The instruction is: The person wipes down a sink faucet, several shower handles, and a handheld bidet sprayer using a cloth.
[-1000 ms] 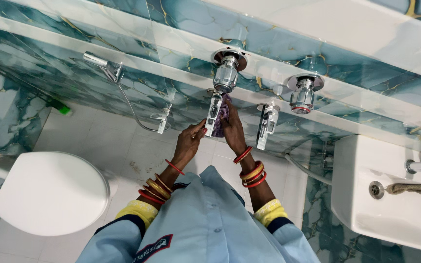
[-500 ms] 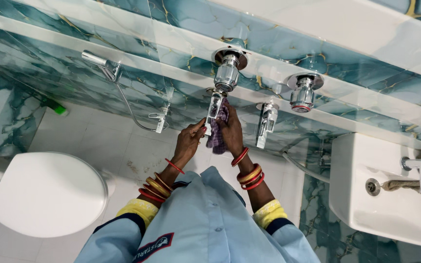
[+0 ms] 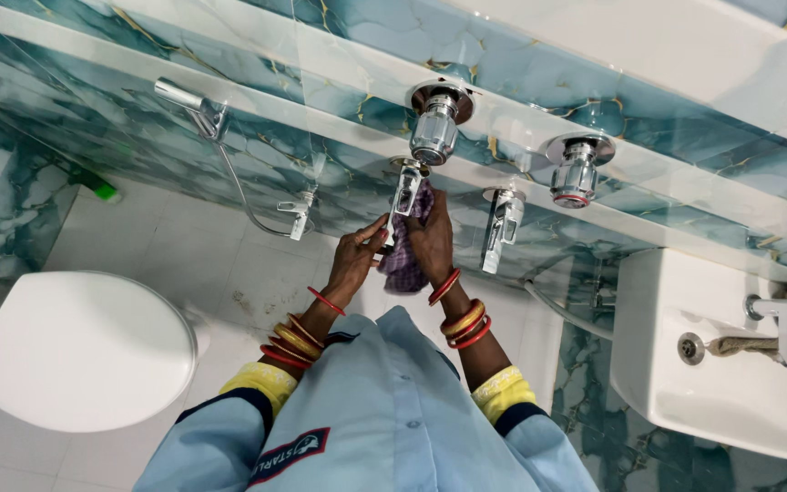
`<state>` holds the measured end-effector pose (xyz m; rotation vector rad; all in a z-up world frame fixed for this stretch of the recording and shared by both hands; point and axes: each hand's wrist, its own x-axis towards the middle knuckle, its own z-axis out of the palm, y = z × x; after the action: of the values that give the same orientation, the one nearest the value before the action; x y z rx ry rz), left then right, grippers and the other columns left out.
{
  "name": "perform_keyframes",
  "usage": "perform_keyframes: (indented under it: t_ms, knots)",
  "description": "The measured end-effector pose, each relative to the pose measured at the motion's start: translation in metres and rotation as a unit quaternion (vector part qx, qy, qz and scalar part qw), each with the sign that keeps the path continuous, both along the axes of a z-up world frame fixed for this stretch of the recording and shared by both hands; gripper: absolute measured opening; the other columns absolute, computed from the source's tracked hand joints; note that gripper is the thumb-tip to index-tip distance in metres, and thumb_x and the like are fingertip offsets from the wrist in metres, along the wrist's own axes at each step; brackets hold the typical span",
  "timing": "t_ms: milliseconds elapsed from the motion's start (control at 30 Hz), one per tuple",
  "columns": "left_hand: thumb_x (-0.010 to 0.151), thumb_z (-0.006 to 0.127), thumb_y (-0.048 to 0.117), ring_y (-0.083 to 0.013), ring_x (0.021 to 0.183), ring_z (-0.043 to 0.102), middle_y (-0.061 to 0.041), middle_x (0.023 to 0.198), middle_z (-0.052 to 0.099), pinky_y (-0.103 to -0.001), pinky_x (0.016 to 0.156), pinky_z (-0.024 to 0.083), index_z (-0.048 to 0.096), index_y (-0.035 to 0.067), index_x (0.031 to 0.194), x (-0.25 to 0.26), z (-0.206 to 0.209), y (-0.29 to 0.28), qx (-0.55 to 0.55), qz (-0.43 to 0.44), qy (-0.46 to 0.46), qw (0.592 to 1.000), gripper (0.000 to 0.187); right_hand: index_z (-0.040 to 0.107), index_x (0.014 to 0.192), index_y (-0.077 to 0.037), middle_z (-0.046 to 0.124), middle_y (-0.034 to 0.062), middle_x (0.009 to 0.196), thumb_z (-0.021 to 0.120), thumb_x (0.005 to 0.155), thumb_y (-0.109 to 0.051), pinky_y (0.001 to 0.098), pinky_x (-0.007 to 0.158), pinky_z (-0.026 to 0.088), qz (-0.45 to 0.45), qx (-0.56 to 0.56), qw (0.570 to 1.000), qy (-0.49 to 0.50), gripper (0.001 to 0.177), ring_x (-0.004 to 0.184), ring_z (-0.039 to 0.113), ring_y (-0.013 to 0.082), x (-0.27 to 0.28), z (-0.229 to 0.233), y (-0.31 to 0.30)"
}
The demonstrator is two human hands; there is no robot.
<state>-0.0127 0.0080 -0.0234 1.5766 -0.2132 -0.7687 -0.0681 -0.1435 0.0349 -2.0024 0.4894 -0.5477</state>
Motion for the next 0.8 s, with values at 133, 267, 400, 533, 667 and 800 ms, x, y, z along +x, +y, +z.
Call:
perform_keyframes:
  t_ms: [133,267,400,533,667,800]
  knots:
    - [0.097,0.051,0.061,-0.0134,0.087,0.069,-0.010,0.119,0.072,-0.031,0.075,0.060,0.061,0.022,0.144,-0.011,-0.011,0.003,-0.018,0.020,0.033,0.999,0.062,0.047,0.125,0.003,0.068,0.0189,0.107,0.067,0.088,-0.018,0.0424,0.083,0.054,-0.004,0.144,0.988,0.058,0.047,0.092,0.067,0.0278,-0.002,0.015,0.014]
    - [0.098,0.048,0.060,-0.0115,0.081,0.068,-0.007,0.118,0.073,-0.029,0.074,0.056,0.061,0.017,0.142,-0.008,-0.033,0.018,-0.053,0.053,0.089,0.993,0.063,0.047,0.118,0.004,0.064,0.0186,0.105,0.076,0.094,-0.022,0.0402,0.085,0.053,-0.016,0.047,0.997,0.065,0.046,0.095,0.064,0.0267,-0.024,0.016,0.041]
    - [0.098,0.057,0.053,-0.0124,0.080,0.068,-0.008,0.113,0.074,-0.030,0.072,0.054,0.063,0.014,0.140,0.002,-0.065,0.017,-0.076,0.081,0.114,0.987,0.058,0.047,0.122,0.003,0.064,0.0172,0.103,0.080,0.088,-0.027,0.0406,0.082,0.052,-0.041,0.040,0.994,0.088,0.056,0.093,0.064,0.0264,-0.011,0.021,0.037]
    - [0.097,0.061,0.050,-0.0123,0.077,0.068,-0.004,0.109,0.073,-0.029,0.070,0.052,0.065,0.012,0.137,0.003,-0.086,0.019,-0.077,0.040,0.114,0.990,0.056,0.045,0.121,0.004,0.064,0.0169,0.101,0.080,0.083,-0.030,0.0401,0.080,0.055,-0.035,0.105,0.992,0.054,0.062,0.091,0.066,0.0250,0.005,0.014,0.024]
    - [0.097,0.062,0.049,-0.0125,0.074,0.067,-0.004,0.104,0.074,-0.027,0.066,0.051,0.067,0.010,0.133,0.004,-0.097,0.050,-0.041,0.005,0.114,0.993,0.053,0.045,0.121,0.006,0.060,0.0201,0.106,0.083,0.088,-0.027,0.0412,0.087,0.052,-0.029,0.027,0.999,0.026,0.061,0.097,0.061,0.0260,-0.006,-0.004,0.031]
    - [0.100,0.061,0.042,-0.0129,0.073,0.067,-0.007,0.103,0.074,-0.024,0.063,0.052,0.067,0.008,0.131,0.008,-0.087,0.091,0.025,0.088,0.145,0.985,0.046,0.043,0.118,0.005,0.061,0.0183,0.104,0.083,0.086,-0.029,0.0408,0.085,0.053,-0.010,0.070,0.995,0.076,0.061,0.096,0.060,0.0242,-0.023,-0.009,0.040]
